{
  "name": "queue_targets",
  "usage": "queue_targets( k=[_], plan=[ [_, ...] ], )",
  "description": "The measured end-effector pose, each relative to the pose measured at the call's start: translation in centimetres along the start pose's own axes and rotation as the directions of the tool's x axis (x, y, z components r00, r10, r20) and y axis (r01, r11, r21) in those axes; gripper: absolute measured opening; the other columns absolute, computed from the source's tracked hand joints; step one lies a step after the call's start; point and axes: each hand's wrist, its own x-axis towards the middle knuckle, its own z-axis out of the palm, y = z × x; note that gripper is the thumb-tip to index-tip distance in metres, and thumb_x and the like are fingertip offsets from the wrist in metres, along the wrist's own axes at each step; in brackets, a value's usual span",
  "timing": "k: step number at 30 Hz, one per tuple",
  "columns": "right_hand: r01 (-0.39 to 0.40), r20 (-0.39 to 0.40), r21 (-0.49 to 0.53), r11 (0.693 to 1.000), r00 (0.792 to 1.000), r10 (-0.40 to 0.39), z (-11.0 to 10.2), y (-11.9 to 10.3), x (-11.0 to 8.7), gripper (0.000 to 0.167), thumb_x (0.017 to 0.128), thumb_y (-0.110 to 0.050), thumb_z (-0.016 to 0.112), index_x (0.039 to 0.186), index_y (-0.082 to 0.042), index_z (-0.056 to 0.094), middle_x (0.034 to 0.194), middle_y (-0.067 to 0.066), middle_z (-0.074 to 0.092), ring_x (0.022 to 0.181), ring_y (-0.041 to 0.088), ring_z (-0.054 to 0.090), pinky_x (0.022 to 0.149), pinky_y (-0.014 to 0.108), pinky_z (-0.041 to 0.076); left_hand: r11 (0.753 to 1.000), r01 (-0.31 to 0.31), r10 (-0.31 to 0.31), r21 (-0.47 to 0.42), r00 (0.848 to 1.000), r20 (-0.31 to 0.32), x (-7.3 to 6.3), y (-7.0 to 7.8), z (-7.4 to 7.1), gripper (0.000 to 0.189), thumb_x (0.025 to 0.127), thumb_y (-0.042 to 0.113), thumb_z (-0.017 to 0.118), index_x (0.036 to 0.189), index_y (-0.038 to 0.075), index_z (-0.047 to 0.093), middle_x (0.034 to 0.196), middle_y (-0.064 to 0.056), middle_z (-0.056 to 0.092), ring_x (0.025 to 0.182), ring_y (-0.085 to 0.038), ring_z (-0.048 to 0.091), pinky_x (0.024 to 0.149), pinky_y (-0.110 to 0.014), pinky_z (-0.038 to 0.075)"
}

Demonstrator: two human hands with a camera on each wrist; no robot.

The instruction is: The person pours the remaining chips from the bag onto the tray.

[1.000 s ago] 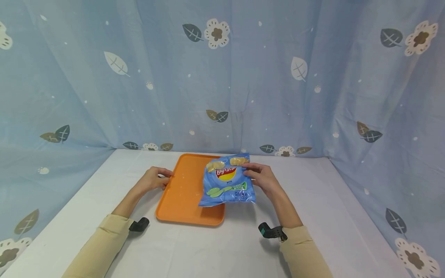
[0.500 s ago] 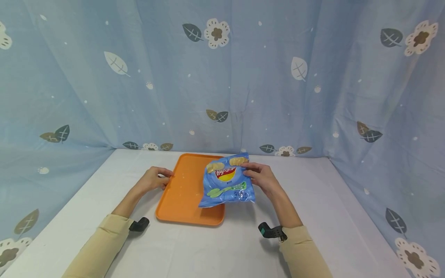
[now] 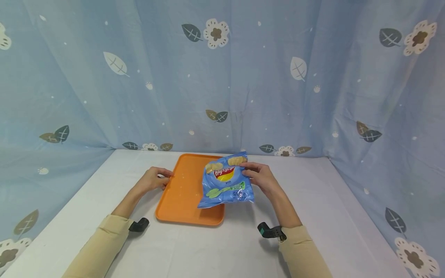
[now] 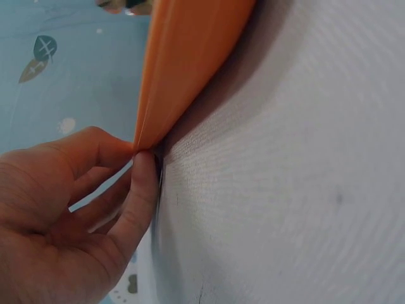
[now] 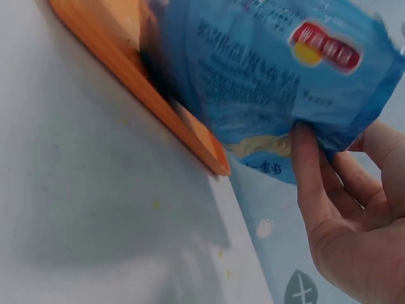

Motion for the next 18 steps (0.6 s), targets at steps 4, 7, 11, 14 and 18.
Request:
queue_targets(
  k=[4, 7, 11, 14, 18],
  plan=[
    [0.002, 0.004, -0.016, 1.000, 1.000, -0.002, 0.11, -0.06, 0.10, 0.041, 0.093, -0.023, 0.066, 0.133, -0.015, 0.062, 0.148, 0.008, 0.047, 0.129, 0.030, 0.052, 0.097, 0.033, 0.054, 1.000, 0.004, -0.004, 0.003, 1.000, 0.001, -0.01, -0.03, 0.01, 0.028, 0.090, 0.005, 0.062, 0.117, 0.001, 0.070, 0.113, -0.018, 0.067, 0.070, -0.013, 0.064, 0.063, -0.027, 0.059],
    [0.011, -0.002, -0.035, 0.999, 1.000, -0.011, 0.25, -0.08, 0.10, 0.040, 0.093, -0.024, 0.067, 0.133, -0.016, 0.062, 0.147, 0.008, 0.048, 0.129, 0.030, 0.052, 0.099, 0.036, 0.053, 1.000, 0.007, -0.007, 0.008, 1.000, 0.000, -0.02, -0.02, -0.02, 0.029, 0.090, 0.005, 0.061, 0.117, 0.001, 0.070, 0.114, -0.018, 0.067, 0.071, -0.013, 0.064, 0.064, -0.028, 0.060],
    [0.023, -0.008, -0.052, 0.998, 1.000, -0.024, 0.37, -0.20, 0.06, 0.040, 0.093, -0.023, 0.066, 0.132, -0.016, 0.063, 0.146, 0.008, 0.049, 0.129, 0.030, 0.052, 0.101, 0.038, 0.052, 1.000, 0.008, -0.008, 0.008, 1.000, -0.003, -0.08, 0.08, -0.07, 0.029, 0.090, 0.005, 0.061, 0.117, 0.001, 0.070, 0.114, -0.018, 0.067, 0.071, -0.013, 0.064, 0.065, -0.028, 0.060],
    [0.021, -0.006, -0.051, 0.998, 1.000, -0.021, 0.42, -0.32, 0.02, 0.039, 0.093, -0.023, 0.066, 0.131, -0.016, 0.063, 0.145, 0.008, 0.049, 0.128, 0.030, 0.053, 0.099, 0.036, 0.053, 1.000, 0.003, -0.003, 0.008, 1.000, -0.007, -0.06, 0.06, -0.08, 0.029, 0.090, 0.005, 0.061, 0.117, 0.001, 0.070, 0.113, -0.018, 0.067, 0.071, -0.013, 0.064, 0.065, -0.028, 0.060],
    [0.024, 0.001, -0.051, 0.998, 1.000, -0.024, 0.46, -0.34, -0.01, 0.039, 0.093, -0.024, 0.066, 0.131, -0.016, 0.063, 0.146, 0.008, 0.049, 0.127, 0.030, 0.053, 0.097, 0.034, 0.054, 1.000, 0.000, 0.000, 0.012, 1.000, -0.009, 0.02, -0.09, -0.06, 0.028, 0.090, 0.005, 0.062, 0.117, 0.001, 0.070, 0.113, -0.018, 0.067, 0.071, -0.012, 0.064, 0.064, -0.027, 0.060]
  ],
)
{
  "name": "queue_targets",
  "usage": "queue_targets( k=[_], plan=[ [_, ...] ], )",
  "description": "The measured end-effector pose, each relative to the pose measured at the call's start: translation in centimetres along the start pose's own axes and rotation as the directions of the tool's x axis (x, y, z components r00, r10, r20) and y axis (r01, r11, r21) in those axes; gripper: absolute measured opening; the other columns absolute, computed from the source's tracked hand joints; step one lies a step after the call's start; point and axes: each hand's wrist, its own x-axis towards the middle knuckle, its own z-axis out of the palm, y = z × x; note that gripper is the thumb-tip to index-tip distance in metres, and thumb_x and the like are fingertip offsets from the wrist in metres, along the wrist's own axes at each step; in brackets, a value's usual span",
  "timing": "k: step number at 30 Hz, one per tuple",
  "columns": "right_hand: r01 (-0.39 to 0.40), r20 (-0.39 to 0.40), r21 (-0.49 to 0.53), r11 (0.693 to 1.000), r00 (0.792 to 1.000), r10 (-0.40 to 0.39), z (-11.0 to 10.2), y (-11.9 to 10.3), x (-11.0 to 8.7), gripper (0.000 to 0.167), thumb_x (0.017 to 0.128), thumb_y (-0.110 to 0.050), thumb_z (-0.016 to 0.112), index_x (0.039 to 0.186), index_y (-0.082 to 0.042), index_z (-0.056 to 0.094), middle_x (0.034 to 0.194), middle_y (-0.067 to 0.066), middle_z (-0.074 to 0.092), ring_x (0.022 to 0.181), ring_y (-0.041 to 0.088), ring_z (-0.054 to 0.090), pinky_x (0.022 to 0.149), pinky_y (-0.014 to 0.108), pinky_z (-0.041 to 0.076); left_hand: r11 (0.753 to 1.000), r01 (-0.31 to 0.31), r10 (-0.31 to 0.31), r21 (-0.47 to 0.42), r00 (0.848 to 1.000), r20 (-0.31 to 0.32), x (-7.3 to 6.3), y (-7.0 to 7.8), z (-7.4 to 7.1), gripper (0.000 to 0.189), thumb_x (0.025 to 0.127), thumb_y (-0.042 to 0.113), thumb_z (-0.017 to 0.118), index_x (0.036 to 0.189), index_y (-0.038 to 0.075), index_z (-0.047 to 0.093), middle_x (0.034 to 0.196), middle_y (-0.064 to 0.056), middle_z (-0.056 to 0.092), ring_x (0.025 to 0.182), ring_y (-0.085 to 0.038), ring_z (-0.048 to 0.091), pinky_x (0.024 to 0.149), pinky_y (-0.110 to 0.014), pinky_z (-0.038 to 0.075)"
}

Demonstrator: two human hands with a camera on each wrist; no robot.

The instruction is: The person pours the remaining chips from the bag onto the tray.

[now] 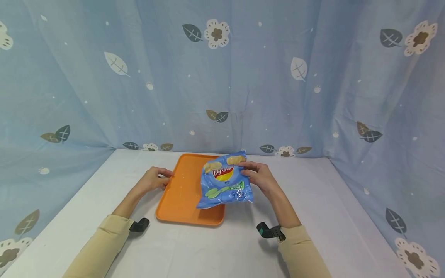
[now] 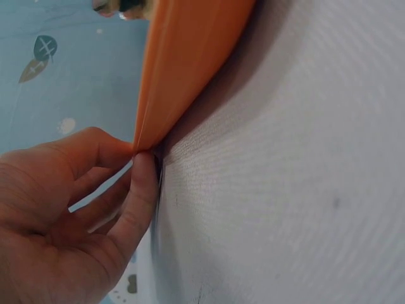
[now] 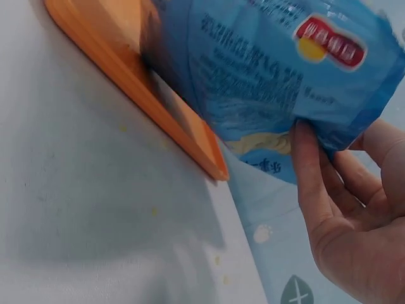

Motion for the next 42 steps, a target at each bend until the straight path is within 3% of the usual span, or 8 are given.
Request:
queue_targets(
  k=[22, 31, 42],
  plan=[
    [0.021, 0.000, 0.027, 0.999, 1.000, -0.021, 0.15, 0.23, -0.03, 0.042, 0.093, -0.023, 0.066, 0.134, -0.014, 0.061, 0.147, 0.010, 0.048, 0.127, 0.031, 0.052, 0.097, 0.034, 0.054, 1.000, -0.025, 0.025, 0.013, 1.000, -0.002, 0.01, -0.03, -0.02, 0.029, 0.088, 0.006, 0.061, 0.116, 0.001, 0.070, 0.110, -0.018, 0.068, 0.066, -0.010, 0.063, 0.059, -0.026, 0.058],
    [0.027, -0.021, 0.029, 0.999, 0.999, -0.026, 0.07, 0.21, 0.03, 0.042, 0.093, -0.025, 0.067, 0.134, -0.016, 0.061, 0.146, 0.009, 0.049, 0.127, 0.031, 0.052, 0.097, 0.033, 0.054, 1.000, 0.001, -0.001, -0.001, 1.000, 0.001, 0.07, 0.00, 0.00, 0.029, 0.088, 0.005, 0.062, 0.115, 0.002, 0.070, 0.111, -0.018, 0.067, 0.065, -0.011, 0.062, 0.059, -0.026, 0.057],
    [0.038, -0.034, 0.037, 0.999, 0.999, -0.037, 0.18, 0.19, -0.01, 0.042, 0.092, -0.024, 0.068, 0.133, -0.015, 0.062, 0.142, 0.010, 0.051, 0.125, 0.031, 0.053, 0.096, 0.034, 0.055, 1.000, -0.009, 0.009, 0.003, 1.000, -0.002, 0.11, -0.16, 0.01, 0.029, 0.089, 0.005, 0.061, 0.116, 0.001, 0.070, 0.112, -0.018, 0.067, 0.067, -0.011, 0.063, 0.060, -0.026, 0.058]
  ],
)
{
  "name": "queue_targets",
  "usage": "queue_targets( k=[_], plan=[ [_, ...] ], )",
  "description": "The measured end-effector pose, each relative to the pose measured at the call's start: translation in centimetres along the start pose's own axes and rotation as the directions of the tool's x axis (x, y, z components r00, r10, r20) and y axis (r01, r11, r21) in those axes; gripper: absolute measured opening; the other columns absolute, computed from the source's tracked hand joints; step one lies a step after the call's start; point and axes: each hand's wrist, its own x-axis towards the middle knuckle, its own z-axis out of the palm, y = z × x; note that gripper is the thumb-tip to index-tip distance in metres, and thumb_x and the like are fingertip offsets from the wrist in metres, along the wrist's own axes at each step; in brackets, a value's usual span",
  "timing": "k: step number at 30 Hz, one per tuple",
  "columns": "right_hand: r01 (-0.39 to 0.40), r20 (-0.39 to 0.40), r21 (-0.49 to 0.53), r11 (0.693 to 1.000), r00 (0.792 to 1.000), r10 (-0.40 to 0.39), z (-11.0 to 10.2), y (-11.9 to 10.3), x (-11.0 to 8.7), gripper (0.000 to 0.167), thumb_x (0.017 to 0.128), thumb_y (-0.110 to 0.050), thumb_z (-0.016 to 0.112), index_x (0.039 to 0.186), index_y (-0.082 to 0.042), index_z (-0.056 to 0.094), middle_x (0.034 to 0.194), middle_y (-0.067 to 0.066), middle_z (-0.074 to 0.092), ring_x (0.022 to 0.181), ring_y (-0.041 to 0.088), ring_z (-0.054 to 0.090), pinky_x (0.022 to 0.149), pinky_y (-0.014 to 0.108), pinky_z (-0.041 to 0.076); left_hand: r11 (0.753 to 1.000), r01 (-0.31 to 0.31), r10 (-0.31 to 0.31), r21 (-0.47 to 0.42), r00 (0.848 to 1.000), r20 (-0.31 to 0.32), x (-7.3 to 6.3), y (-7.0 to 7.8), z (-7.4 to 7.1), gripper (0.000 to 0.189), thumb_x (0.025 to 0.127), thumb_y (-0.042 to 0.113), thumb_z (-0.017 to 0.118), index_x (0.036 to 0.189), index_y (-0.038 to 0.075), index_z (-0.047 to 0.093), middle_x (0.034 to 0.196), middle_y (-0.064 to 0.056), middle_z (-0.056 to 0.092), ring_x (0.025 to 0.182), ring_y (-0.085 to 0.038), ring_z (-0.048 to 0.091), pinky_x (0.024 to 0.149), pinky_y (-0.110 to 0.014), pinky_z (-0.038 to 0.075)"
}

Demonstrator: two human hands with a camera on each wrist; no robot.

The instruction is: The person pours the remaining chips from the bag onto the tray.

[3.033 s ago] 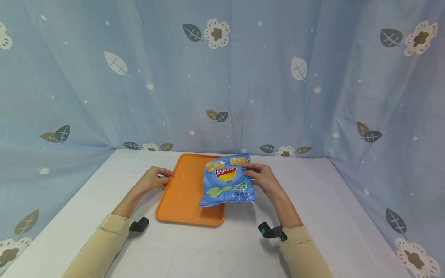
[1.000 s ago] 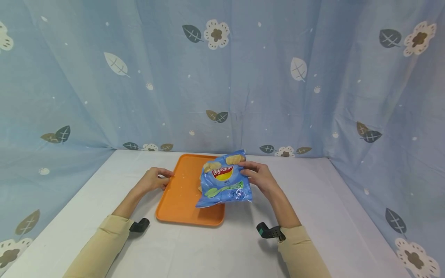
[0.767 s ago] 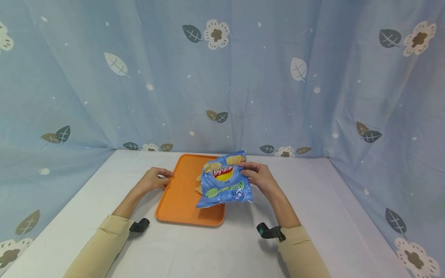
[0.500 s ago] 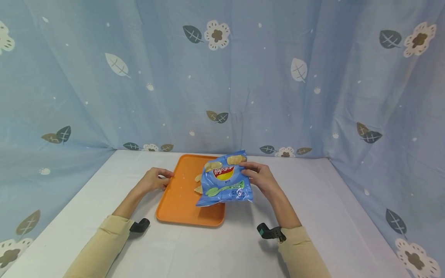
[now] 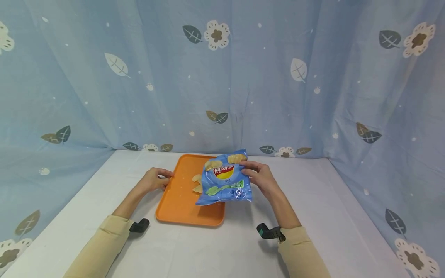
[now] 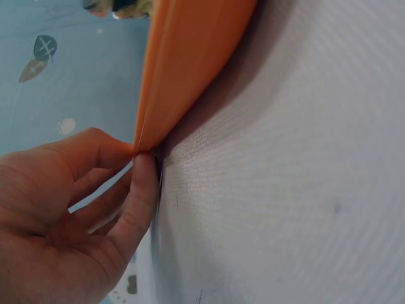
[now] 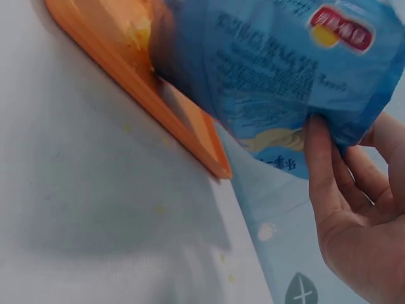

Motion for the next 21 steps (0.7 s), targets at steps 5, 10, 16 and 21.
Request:
queue_targets(
  k=[5, 10, 16, 21],
  plan=[
    [0.011, 0.004, -0.007, 1.000, 1.000, -0.011, 0.07, -0.02, 0.03, 0.043, 0.092, -0.025, 0.068, 0.133, -0.015, 0.062, 0.143, 0.011, 0.050, 0.126, 0.031, 0.053, 0.098, 0.036, 0.054, 1.000, 0.002, -0.002, 0.003, 1.000, -0.003, -0.05, -0.15, -0.08, 0.029, 0.089, 0.006, 0.061, 0.116, 0.002, 0.070, 0.113, -0.018, 0.067, 0.067, -0.011, 0.063, 0.060, -0.027, 0.058],
    [0.017, 0.010, -0.026, 1.000, 1.000, -0.017, 0.09, -0.01, 0.07, 0.043, 0.092, -0.025, 0.068, 0.133, -0.015, 0.062, 0.143, 0.010, 0.050, 0.127, 0.030, 0.053, 0.100, 0.037, 0.053, 1.000, -0.003, 0.003, 0.011, 1.000, -0.007, -0.04, -0.14, -0.12, 0.029, 0.089, 0.006, 0.061, 0.116, 0.002, 0.070, 0.113, -0.018, 0.068, 0.066, -0.011, 0.063, 0.060, -0.027, 0.057],
    [0.010, 0.009, -0.032, 0.999, 1.000, -0.010, 0.13, -0.11, -0.09, 0.042, 0.092, -0.024, 0.067, 0.132, -0.015, 0.062, 0.142, 0.010, 0.050, 0.127, 0.030, 0.052, 0.101, 0.040, 0.052, 1.000, 0.004, -0.004, 0.012, 1.000, -0.005, -0.02, 0.01, -0.06, 0.030, 0.089, 0.006, 0.061, 0.117, 0.002, 0.070, 0.112, -0.018, 0.067, 0.066, -0.011, 0.062, 0.060, -0.026, 0.058],
    [0.018, 0.009, -0.040, 0.999, 1.000, -0.018, 0.09, 0.06, 0.02, 0.041, 0.092, -0.024, 0.068, 0.131, -0.015, 0.063, 0.140, 0.009, 0.051, 0.127, 0.030, 0.052, 0.101, 0.041, 0.052, 1.000, 0.002, -0.002, 0.013, 1.000, -0.006, -0.01, 0.08, 0.02, 0.029, 0.089, 0.006, 0.061, 0.117, 0.001, 0.070, 0.112, -0.018, 0.067, 0.066, -0.011, 0.062, 0.061, -0.027, 0.058]
  ],
)
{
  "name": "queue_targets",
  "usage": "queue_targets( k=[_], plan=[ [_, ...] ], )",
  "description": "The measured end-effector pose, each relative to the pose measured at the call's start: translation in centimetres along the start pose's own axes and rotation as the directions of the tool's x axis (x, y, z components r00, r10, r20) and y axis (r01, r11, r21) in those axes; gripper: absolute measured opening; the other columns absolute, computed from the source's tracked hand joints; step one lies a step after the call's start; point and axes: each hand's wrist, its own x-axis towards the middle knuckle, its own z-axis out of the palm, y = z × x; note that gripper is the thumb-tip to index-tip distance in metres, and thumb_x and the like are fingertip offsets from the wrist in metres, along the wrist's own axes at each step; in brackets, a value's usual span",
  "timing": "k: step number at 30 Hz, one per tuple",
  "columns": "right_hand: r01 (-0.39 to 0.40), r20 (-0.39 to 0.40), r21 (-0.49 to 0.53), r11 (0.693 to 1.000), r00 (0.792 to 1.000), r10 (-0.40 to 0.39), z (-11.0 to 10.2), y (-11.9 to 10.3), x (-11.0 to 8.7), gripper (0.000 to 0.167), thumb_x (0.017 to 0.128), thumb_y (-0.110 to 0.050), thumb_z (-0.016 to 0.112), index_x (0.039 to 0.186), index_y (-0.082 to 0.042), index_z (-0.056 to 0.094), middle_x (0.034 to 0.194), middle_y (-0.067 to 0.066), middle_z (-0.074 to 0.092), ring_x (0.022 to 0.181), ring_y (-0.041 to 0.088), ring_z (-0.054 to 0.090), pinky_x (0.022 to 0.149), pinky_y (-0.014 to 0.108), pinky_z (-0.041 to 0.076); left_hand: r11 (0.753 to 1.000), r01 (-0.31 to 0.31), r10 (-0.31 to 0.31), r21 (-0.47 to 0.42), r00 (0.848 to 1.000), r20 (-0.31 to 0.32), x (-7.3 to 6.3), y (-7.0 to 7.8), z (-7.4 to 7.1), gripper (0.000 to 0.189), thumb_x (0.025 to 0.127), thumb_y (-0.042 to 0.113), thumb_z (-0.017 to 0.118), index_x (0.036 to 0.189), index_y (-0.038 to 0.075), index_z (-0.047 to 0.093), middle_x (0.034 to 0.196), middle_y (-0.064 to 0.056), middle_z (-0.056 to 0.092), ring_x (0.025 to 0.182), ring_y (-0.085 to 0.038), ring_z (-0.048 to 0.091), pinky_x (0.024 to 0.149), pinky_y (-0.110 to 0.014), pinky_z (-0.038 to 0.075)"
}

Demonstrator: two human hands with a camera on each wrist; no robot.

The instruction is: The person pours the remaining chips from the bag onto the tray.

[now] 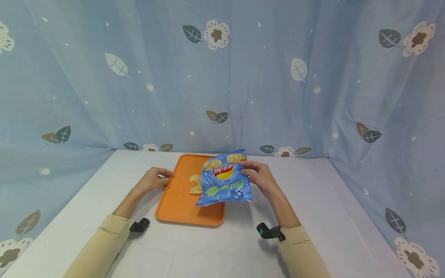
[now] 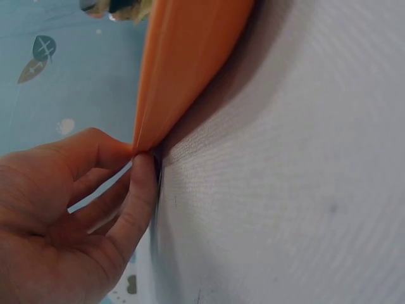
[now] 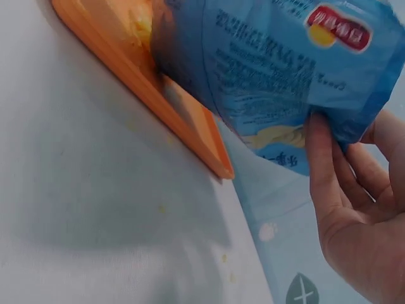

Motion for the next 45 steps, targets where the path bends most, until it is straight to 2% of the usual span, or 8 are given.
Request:
queue_targets(
  k=[6, 15, 24, 34, 45],
  plan=[
    [0.020, 0.005, -0.007, 1.000, 1.000, -0.020, -0.09, 0.10, 0.13, 0.042, 0.092, -0.026, 0.067, 0.132, -0.016, 0.062, 0.143, 0.009, 0.050, 0.128, 0.030, 0.052, 0.100, 0.040, 0.052, 1.000, -0.002, 0.002, 0.005, 1.000, -0.002, 0.10, -0.14, 0.05, 0.029, 0.090, 0.006, 0.061, 0.117, 0.002, 0.070, 0.111, -0.017, 0.067, 0.066, -0.011, 0.062, 0.060, -0.026, 0.057],
    [0.020, 0.005, -0.007, 1.000, 1.000, -0.020, 0.01, -0.08, -0.08, 0.041, 0.092, -0.024, 0.068, 0.132, -0.016, 0.063, 0.143, 0.009, 0.051, 0.126, 0.030, 0.053, 0.098, 0.036, 0.054, 1.000, 0.028, -0.028, -0.003, 1.000, 0.003, 0.06, -0.03, 0.05, 0.029, 0.091, 0.007, 0.061, 0.118, 0.003, 0.070, 0.113, -0.017, 0.067, 0.069, -0.013, 0.063, 0.062, -0.026, 0.058],
    [0.023, 0.003, -0.007, 1.000, 1.000, -0.023, 0.13, -0.15, -0.02, 0.043, 0.092, -0.026, 0.068, 0.133, -0.017, 0.062, 0.145, 0.008, 0.049, 0.128, 0.031, 0.053, 0.099, 0.037, 0.053, 1.000, 0.028, -0.027, -0.012, 0.999, 0.016, 0.06, -0.14, 0.10, 0.028, 0.090, 0.007, 0.061, 0.117, 0.003, 0.070, 0.113, -0.017, 0.067, 0.069, -0.013, 0.063, 0.062, -0.027, 0.058],
    [0.035, -0.004, -0.040, 0.999, 0.999, -0.036, 0.28, -0.51, 0.16, 0.038, 0.092, -0.025, 0.066, 0.130, -0.018, 0.064, 0.143, 0.006, 0.052, 0.125, 0.028, 0.055, 0.097, 0.033, 0.054, 1.000, 0.018, -0.018, -0.008, 1.000, 0.021, -0.03, 0.12, -0.13, 0.028, 0.091, 0.006, 0.061, 0.117, 0.002, 0.070, 0.113, -0.018, 0.067, 0.070, -0.013, 0.063, 0.064, -0.027, 0.059],
    [0.061, -0.005, -0.098, 0.993, 0.998, -0.062, 0.12, -0.85, 0.07, 0.036, 0.092, -0.027, 0.067, 0.127, -0.021, 0.066, 0.143, 0.005, 0.052, 0.125, 0.029, 0.056, 0.100, 0.039, 0.053, 1.000, -0.001, 0.001, 0.002, 1.000, 0.012, 0.10, -0.12, -0.03, 0.028, 0.090, 0.006, 0.061, 0.116, 0.002, 0.070, 0.113, -0.018, 0.067, 0.069, -0.012, 0.064, 0.062, -0.027, 0.059]
  ],
)
